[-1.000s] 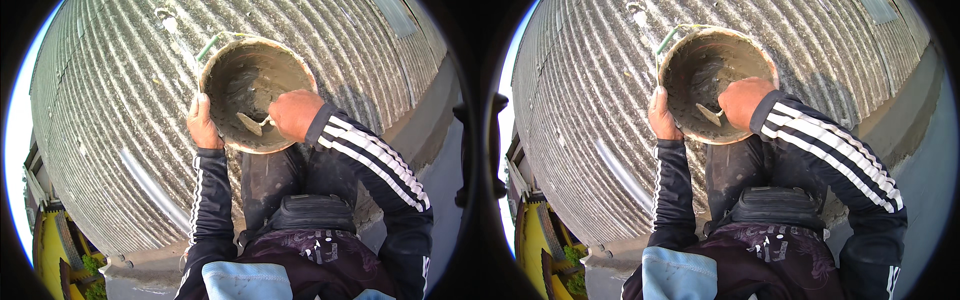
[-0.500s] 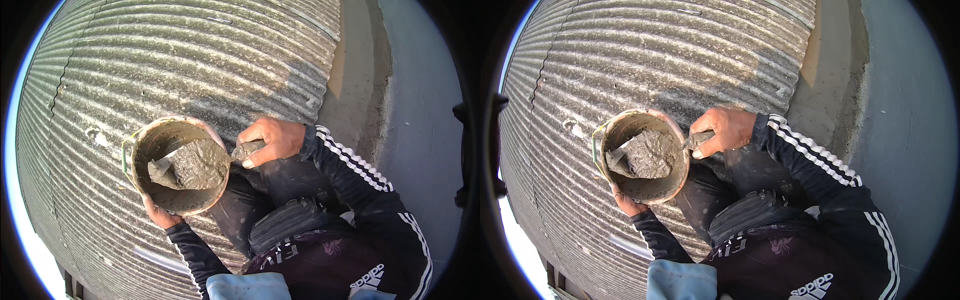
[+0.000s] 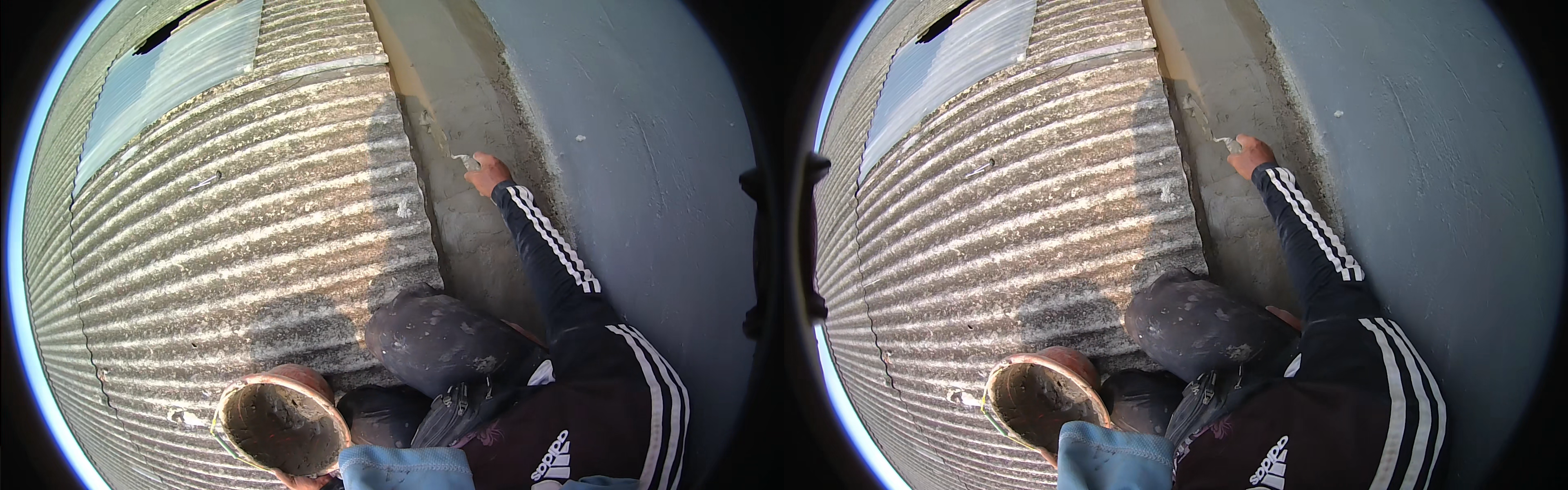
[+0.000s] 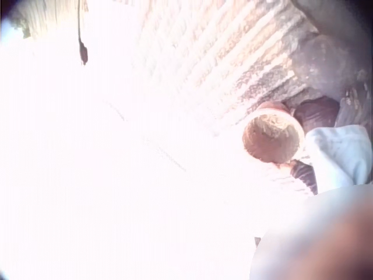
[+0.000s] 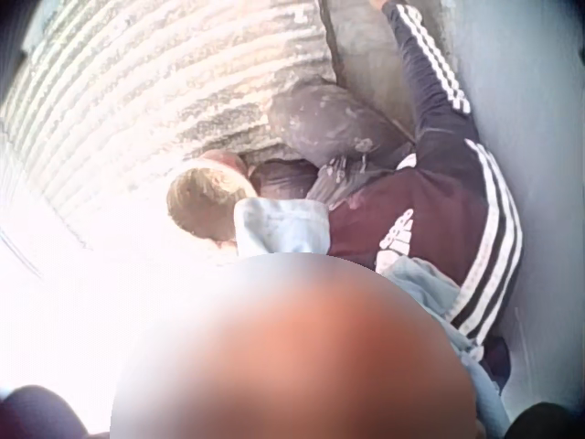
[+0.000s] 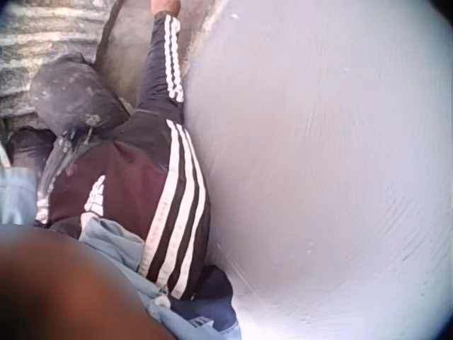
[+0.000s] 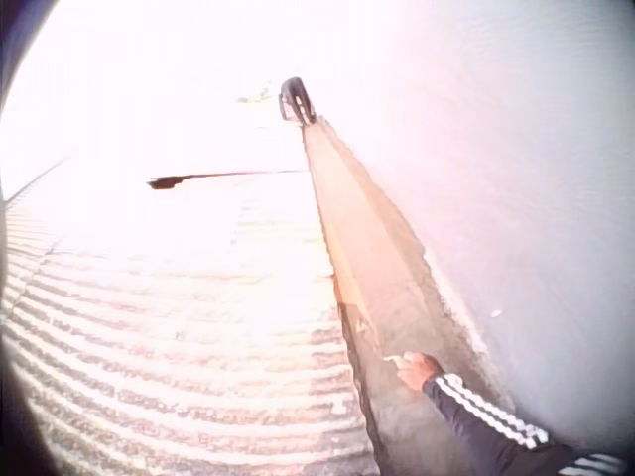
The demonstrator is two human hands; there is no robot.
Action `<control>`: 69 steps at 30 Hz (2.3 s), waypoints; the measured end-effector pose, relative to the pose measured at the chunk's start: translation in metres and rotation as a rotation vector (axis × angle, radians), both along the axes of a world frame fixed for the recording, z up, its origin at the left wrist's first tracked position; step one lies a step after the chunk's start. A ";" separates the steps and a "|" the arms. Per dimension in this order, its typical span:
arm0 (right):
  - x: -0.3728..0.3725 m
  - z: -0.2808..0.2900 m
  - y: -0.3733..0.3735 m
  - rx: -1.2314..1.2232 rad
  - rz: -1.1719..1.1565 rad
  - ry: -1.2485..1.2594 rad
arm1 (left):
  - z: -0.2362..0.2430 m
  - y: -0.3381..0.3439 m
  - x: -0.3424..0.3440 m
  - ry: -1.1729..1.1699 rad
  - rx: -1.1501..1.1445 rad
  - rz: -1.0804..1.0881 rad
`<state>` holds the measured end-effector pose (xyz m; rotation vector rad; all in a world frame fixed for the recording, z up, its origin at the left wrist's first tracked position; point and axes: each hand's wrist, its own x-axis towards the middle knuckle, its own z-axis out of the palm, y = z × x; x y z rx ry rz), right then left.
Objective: The person scoops cement from a bucket with a trowel and spreads it along the junction between a corrugated roof and a wall. They repeatedly smooth the cement to create a continuous seal along the edge.
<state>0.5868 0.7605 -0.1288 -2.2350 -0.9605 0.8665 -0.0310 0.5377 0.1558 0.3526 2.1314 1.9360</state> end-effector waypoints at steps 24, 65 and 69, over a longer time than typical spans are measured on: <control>-0.024 -0.028 0.055 -0.004 -0.042 0.415 | -0.014 0.018 -0.013 0.138 -0.059 -0.086; 0.018 0.022 0.102 -0.070 0.166 -0.071 | -0.026 0.029 -0.022 0.175 -0.074 -0.096; 0.041 0.037 0.178 -0.172 0.324 -0.087 | -0.025 0.026 -0.025 0.166 -0.053 -0.093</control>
